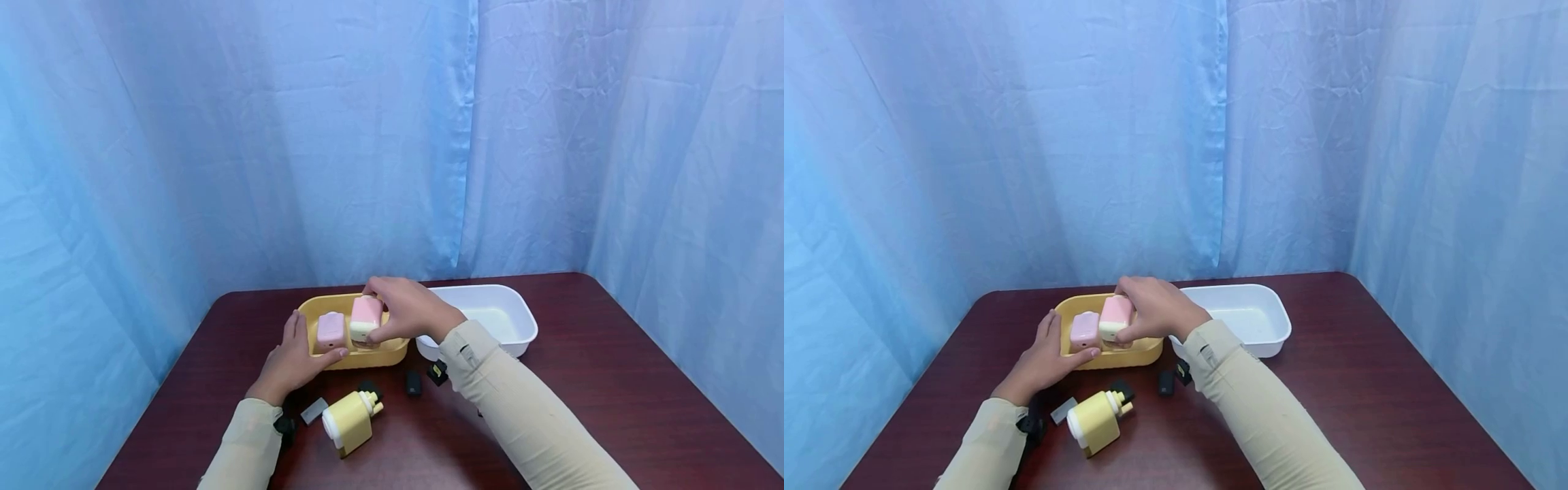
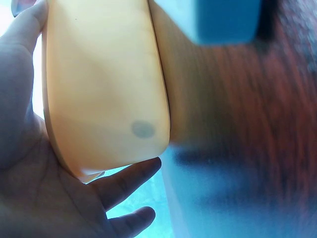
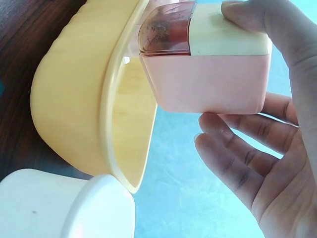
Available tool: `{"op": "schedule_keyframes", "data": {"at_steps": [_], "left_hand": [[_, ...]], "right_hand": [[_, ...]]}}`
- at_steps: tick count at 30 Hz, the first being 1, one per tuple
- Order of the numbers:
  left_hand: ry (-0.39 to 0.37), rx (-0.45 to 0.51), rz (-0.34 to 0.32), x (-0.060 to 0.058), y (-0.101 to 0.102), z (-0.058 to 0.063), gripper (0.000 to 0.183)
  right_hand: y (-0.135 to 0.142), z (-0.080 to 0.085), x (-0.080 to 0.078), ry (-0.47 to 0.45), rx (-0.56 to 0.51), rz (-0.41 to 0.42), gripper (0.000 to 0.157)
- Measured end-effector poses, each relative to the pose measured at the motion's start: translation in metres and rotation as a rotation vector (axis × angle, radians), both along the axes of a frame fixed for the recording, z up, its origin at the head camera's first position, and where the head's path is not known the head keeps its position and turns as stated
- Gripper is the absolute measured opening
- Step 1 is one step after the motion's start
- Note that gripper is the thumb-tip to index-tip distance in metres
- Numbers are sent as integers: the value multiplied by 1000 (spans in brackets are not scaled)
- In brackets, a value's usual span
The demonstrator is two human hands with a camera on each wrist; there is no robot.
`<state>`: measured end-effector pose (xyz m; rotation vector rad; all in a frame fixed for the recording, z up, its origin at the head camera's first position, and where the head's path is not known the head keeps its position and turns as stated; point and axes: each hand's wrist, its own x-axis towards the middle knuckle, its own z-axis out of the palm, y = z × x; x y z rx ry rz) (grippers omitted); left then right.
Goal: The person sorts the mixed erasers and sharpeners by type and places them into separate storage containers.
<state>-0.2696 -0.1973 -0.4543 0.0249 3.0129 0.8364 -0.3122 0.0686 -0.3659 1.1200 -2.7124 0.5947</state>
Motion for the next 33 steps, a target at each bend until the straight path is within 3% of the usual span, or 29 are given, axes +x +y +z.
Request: {"op": "schedule_keyframes", "data": {"at_steps": [21,33], "left_hand": [[5,-17,0,2,-1,0,139],[5,-16,-3,1,-1,1,143]], "right_hand": [[-8,-28,-19,-138,-41,-2,59],[-17,-41,-23,-151,-24,12,57]]}}
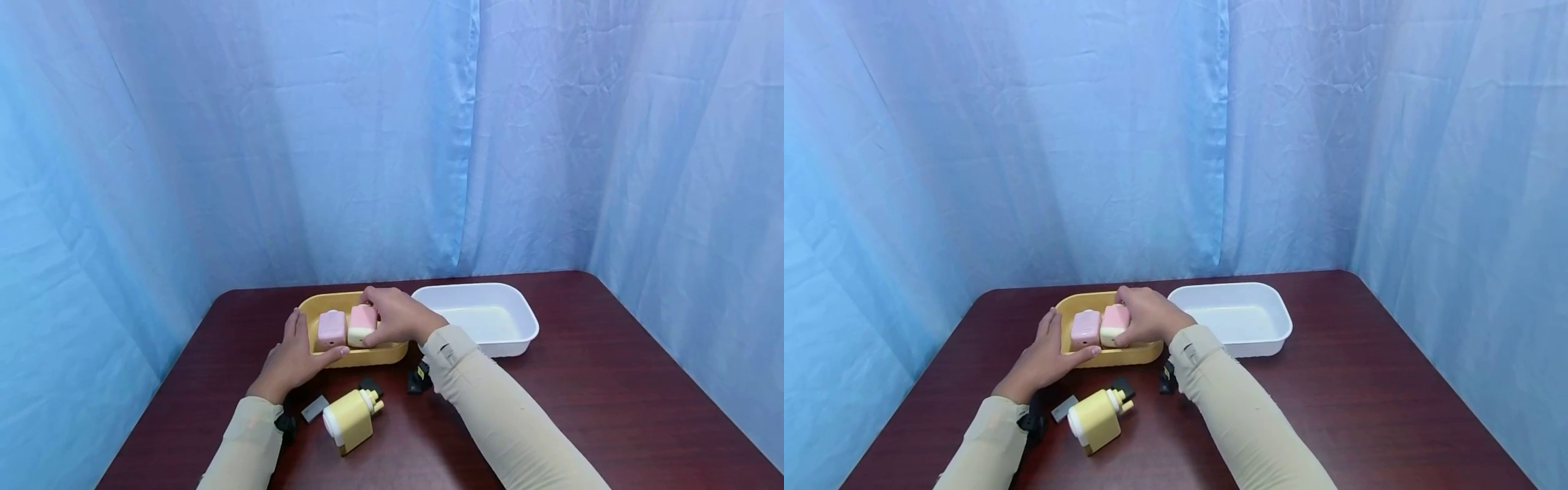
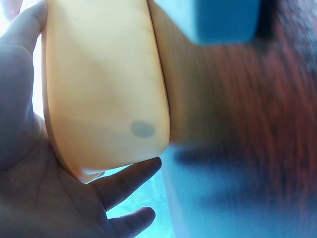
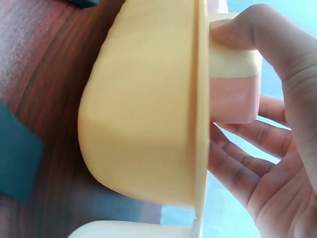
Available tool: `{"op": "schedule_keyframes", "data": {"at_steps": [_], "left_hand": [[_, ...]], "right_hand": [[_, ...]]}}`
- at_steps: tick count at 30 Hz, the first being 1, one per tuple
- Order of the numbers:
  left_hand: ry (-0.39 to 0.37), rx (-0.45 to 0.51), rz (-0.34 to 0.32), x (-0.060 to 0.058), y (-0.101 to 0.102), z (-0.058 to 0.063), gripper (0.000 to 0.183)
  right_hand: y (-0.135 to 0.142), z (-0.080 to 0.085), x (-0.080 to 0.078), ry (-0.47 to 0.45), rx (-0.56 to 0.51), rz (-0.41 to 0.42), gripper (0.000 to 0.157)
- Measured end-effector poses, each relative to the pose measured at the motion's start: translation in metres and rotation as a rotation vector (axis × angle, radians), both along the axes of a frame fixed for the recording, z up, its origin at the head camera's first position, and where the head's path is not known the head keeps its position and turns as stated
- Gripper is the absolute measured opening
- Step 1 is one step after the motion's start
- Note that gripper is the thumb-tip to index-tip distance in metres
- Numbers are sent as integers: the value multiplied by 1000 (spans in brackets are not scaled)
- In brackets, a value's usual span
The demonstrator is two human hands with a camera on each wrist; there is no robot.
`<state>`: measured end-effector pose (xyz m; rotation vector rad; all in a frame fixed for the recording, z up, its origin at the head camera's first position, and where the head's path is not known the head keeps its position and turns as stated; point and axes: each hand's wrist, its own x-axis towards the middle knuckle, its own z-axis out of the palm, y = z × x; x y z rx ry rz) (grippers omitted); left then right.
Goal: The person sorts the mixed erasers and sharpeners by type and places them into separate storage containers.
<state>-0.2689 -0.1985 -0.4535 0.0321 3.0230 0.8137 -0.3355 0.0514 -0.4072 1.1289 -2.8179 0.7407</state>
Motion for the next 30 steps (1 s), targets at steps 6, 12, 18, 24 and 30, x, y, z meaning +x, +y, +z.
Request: {"op": "schedule_keyframes", "data": {"at_steps": [6,12,18,24,30], "left_hand": [[10,-8,-5,0,-1,-2,142],[8,-17,-14,0,-2,-3,142],[6,-24,-19,0,-3,-2,142],[9,-24,-21,1,-3,-1,141],[5,-20,-24,0,-2,0,141]], "right_hand": [[-4,-6,0,-3,25,-17,58],[-7,-8,-1,-3,20,-22,57],[-11,-11,-3,-19,5,-16,57],[-14,-16,-7,9,16,-15,57],[-18,-16,-7,16,36,-12,58]]}}
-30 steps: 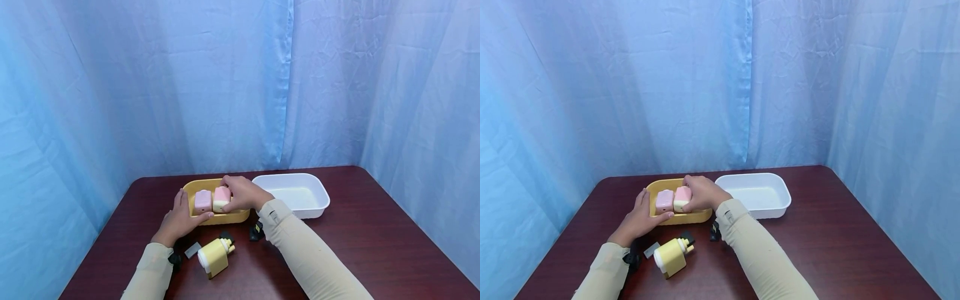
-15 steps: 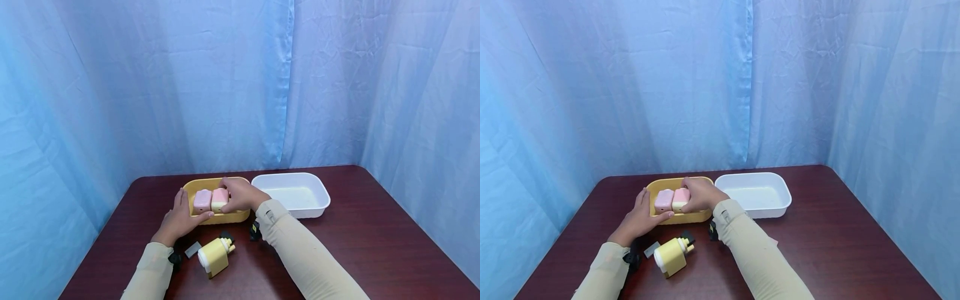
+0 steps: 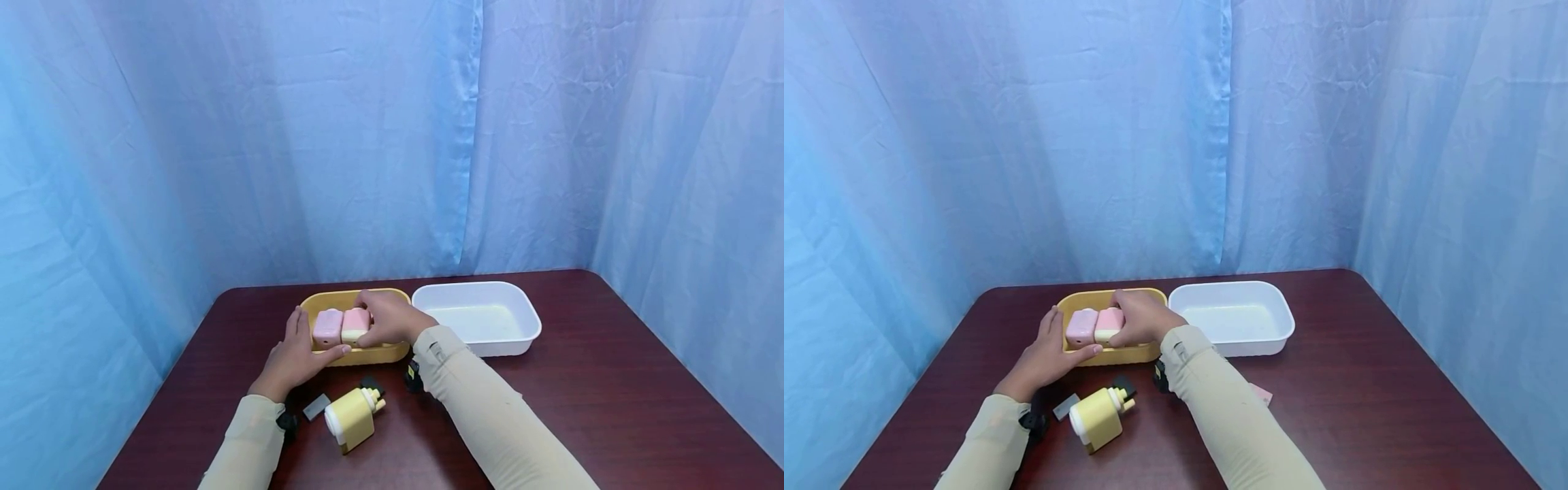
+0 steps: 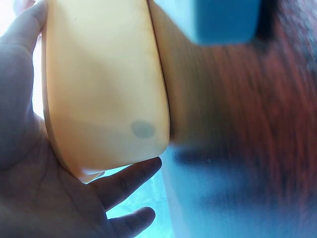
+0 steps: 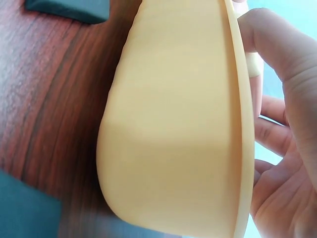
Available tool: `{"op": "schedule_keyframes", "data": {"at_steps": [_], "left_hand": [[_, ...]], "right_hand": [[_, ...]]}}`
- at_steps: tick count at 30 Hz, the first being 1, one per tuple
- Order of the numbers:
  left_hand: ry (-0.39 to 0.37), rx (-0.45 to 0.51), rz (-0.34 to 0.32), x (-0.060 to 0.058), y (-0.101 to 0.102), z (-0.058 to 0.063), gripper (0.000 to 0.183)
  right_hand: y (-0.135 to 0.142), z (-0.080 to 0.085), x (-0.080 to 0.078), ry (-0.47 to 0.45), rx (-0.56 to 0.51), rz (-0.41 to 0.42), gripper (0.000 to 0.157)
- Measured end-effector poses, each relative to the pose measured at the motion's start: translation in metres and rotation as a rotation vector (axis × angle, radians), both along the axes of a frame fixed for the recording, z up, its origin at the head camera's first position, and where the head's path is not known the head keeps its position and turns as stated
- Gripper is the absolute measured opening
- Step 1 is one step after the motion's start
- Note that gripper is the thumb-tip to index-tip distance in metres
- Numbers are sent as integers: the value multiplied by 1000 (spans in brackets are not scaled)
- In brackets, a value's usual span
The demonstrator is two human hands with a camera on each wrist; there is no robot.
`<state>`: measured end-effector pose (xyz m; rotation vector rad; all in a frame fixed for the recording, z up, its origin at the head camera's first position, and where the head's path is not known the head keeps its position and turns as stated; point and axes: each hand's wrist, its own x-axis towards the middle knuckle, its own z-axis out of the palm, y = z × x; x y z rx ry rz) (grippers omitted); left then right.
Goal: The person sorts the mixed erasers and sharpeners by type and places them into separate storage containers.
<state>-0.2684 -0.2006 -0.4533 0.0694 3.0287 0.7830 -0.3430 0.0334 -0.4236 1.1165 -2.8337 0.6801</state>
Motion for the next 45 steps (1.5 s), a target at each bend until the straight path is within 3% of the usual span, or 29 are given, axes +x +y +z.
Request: {"op": "schedule_keyframes", "data": {"at_steps": [20,30,45], "left_hand": [[-4,-1,2,0,3,2,141],[-8,13,0,0,2,3,140],[-5,2,3,1,-1,2,141]], "right_hand": [[-5,1,-1,-181,-30,-18,58],[-4,1,-1,-219,-43,-26,57],[-11,-2,3,-76,-11,-33,60]]}}
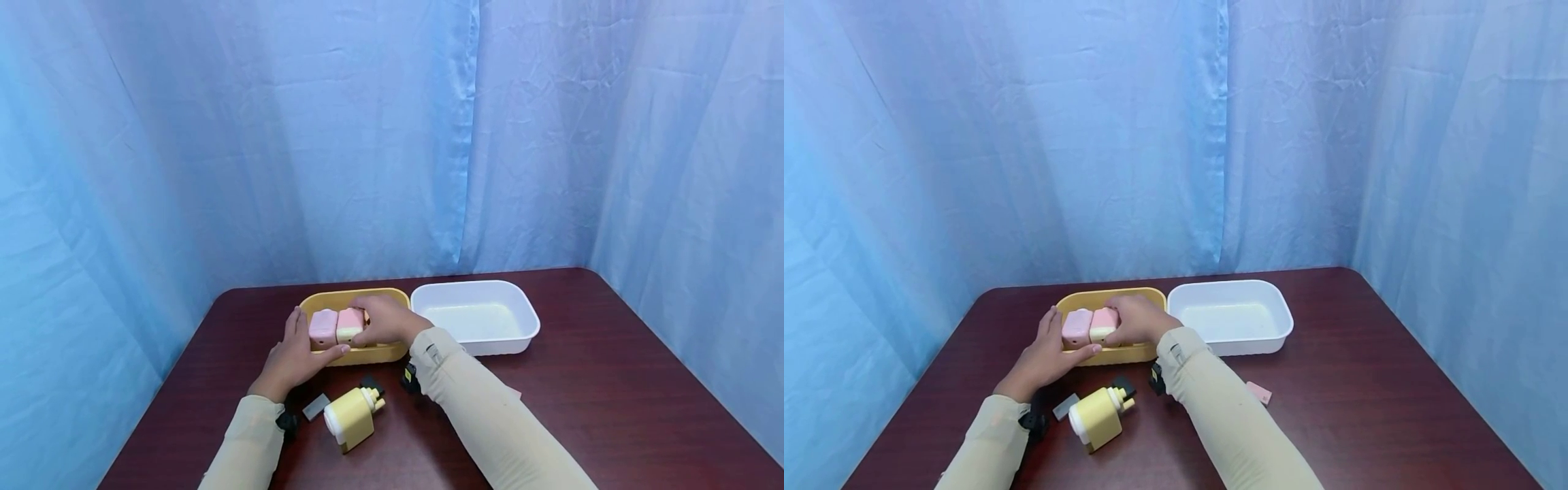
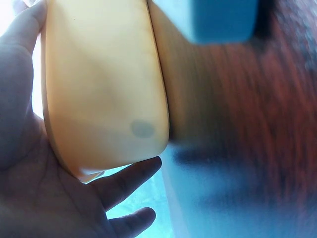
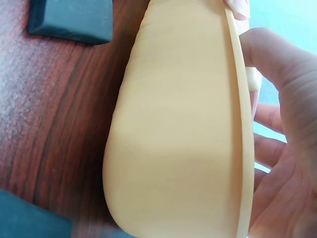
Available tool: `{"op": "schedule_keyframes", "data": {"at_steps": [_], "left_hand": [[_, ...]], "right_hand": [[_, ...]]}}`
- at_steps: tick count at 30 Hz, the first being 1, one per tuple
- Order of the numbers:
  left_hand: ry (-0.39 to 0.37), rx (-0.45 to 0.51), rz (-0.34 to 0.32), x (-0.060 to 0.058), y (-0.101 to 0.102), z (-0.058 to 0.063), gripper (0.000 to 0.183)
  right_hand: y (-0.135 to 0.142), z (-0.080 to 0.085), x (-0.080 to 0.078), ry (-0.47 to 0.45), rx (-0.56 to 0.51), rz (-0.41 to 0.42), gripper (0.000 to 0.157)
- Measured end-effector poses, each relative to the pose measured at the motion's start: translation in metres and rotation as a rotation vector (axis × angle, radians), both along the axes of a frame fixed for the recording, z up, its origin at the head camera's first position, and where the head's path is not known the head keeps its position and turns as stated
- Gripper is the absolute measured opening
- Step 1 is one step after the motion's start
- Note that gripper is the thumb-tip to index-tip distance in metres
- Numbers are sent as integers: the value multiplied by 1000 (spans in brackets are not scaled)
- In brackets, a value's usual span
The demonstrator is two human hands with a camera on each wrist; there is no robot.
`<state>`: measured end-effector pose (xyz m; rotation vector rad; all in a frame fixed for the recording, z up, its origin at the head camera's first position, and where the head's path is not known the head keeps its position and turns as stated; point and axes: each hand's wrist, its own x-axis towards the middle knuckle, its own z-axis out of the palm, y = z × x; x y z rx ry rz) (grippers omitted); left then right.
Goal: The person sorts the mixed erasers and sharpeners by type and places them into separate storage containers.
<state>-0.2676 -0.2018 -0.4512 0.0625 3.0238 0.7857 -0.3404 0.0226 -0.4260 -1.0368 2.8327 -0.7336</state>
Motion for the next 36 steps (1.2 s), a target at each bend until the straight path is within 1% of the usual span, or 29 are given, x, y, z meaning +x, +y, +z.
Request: {"op": "schedule_keyframes", "data": {"at_steps": [5,11,14,19,23,28,32,36], "left_hand": [[-2,-2,0,0,0,-1,141],[-1,6,3,-1,1,-1,141],[0,4,2,-1,1,-1,141],[0,8,6,-1,-1,-1,141],[4,11,10,-2,-1,-1,141],[2,12,9,-1,0,-1,141],[2,10,6,0,2,0,140],[11,11,1,-1,3,0,135]], "right_hand": [[2,3,4,10,0,7,61],[6,10,9,8,-28,23,49],[8,11,10,24,-27,14,53],[10,10,11,70,-19,-7,64],[13,13,14,78,-26,-13,66],[17,18,22,78,-37,-13,67],[23,21,30,73,-63,-26,63],[31,22,36,52,-129,-62,56]]}}
